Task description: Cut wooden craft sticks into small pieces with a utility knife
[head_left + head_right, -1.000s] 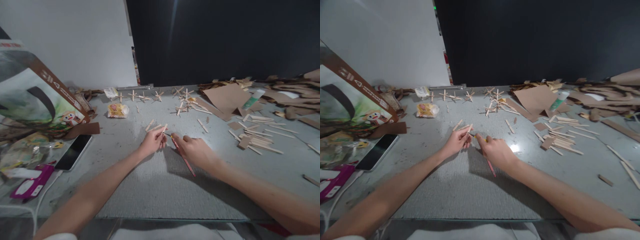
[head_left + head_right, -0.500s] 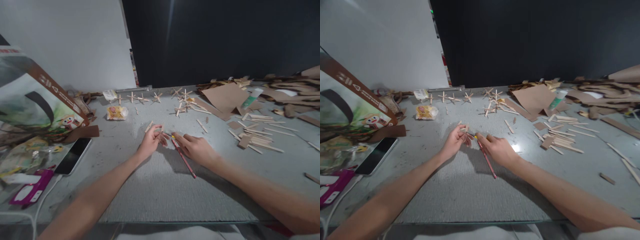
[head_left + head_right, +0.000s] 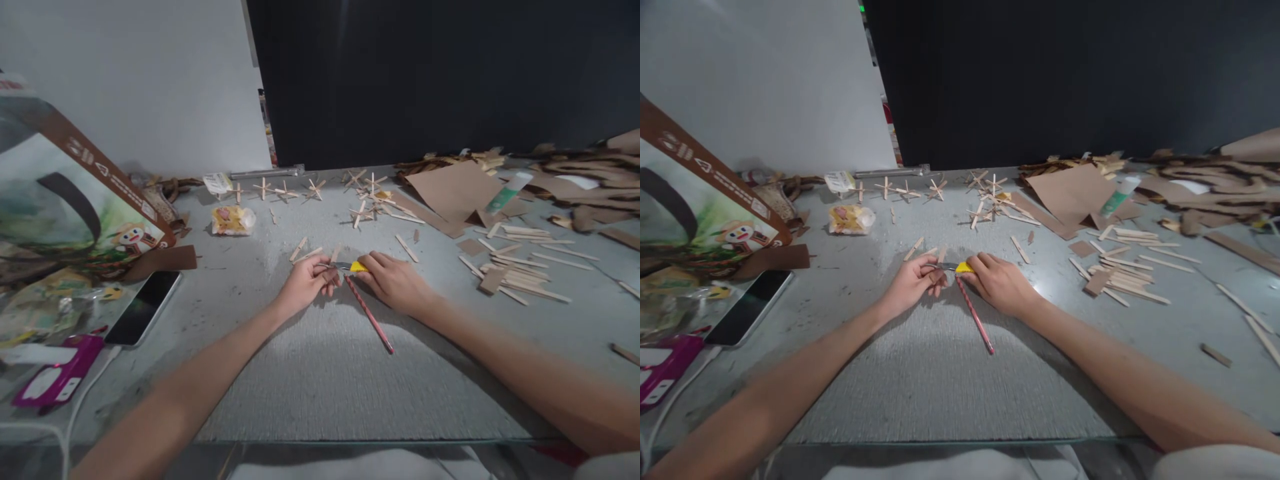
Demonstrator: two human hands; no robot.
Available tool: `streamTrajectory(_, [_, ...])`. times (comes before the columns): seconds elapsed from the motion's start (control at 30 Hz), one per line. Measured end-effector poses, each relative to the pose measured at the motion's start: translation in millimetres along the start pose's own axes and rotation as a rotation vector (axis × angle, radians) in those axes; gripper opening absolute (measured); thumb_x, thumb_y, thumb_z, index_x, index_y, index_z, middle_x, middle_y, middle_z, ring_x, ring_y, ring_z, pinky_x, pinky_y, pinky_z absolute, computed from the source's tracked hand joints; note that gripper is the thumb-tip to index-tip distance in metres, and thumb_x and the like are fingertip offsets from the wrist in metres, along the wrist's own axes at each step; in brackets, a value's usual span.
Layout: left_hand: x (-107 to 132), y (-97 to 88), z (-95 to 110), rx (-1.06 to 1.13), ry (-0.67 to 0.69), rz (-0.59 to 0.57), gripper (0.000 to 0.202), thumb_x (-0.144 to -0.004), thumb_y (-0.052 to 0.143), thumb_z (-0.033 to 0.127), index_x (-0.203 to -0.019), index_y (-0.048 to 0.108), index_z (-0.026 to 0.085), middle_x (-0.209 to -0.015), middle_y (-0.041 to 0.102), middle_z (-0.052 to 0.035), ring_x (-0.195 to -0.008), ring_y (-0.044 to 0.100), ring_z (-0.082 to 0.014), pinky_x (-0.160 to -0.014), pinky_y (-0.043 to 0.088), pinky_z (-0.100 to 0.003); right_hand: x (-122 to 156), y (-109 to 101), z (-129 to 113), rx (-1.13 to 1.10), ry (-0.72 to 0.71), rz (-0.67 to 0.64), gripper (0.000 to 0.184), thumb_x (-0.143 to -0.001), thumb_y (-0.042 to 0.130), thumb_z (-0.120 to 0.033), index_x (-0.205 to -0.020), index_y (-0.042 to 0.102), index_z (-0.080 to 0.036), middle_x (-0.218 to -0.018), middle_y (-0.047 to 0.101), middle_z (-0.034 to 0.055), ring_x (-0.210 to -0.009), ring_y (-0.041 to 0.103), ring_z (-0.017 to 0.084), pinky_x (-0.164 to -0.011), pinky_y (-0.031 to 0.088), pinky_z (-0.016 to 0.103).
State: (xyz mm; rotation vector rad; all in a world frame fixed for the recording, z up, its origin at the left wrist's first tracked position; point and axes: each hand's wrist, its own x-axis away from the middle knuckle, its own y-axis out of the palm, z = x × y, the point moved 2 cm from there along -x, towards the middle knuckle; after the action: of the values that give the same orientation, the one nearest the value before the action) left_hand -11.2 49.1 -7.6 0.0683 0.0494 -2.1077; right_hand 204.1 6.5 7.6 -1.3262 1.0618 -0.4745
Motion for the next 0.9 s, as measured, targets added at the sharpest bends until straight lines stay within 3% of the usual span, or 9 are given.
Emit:
streamTrajectory(0.1, [1.4, 3.0, 3.0, -0.008, 0.013, -0.027, 0.038, -0.092, 0.077, 0.05, -0.083, 0.065, 0.015, -0.074, 0.072, -0.0039, -0.053, 0.062, -0.01, -0.052, 0.046, -0.023, -0.1, 0.6, 2.2, -0.045, -0.008, -0.014, 0.041, -0.115, 0.028, -0.04, -0.107, 0.062, -0.018, -0.098, 0.067, 0.011, -0.086, 0.063, 0.024, -0.074, 0.043, 0.032])
streamTrajectory(0.5, [2.0, 2.4, 4.1, 0.008, 0.027, 0.015, 0.048, -0.087, 0.078, 0.061, -0.08, 0.063, 0.016, -0.07, 0.07, -0.0021, -0.05, 0.059, -0.0089, -0.048, 0.044, -0.021, -0.4, 0.0, 3.1, -0.151, 0.054, -0.029, 0.04, -0.115, 0.027, -0.041, -0.108, 0.06, -0.02, -0.098, 0.069, 0.0107, -0.084, 0.066, 0.024, -0.073, 0.046, 0.032])
streamTrajectory(0.9, [2.8, 2.6, 3.4, 0.022, 0.034, 0.004, 0.034, -0.095, 0.074, 0.046, -0.082, 0.063, 0.016, -0.071, 0.069, -0.0023, -0.05, 0.06, -0.0094, -0.05, 0.044, -0.023, 0.3, 3.2, 5.3, -0.216, 0.076, -0.061, 0.042, -0.114, 0.027, -0.043, -0.108, 0.06, -0.019, -0.099, 0.07, 0.0107, -0.084, 0.067, 0.024, -0.074, 0.047, 0.032])
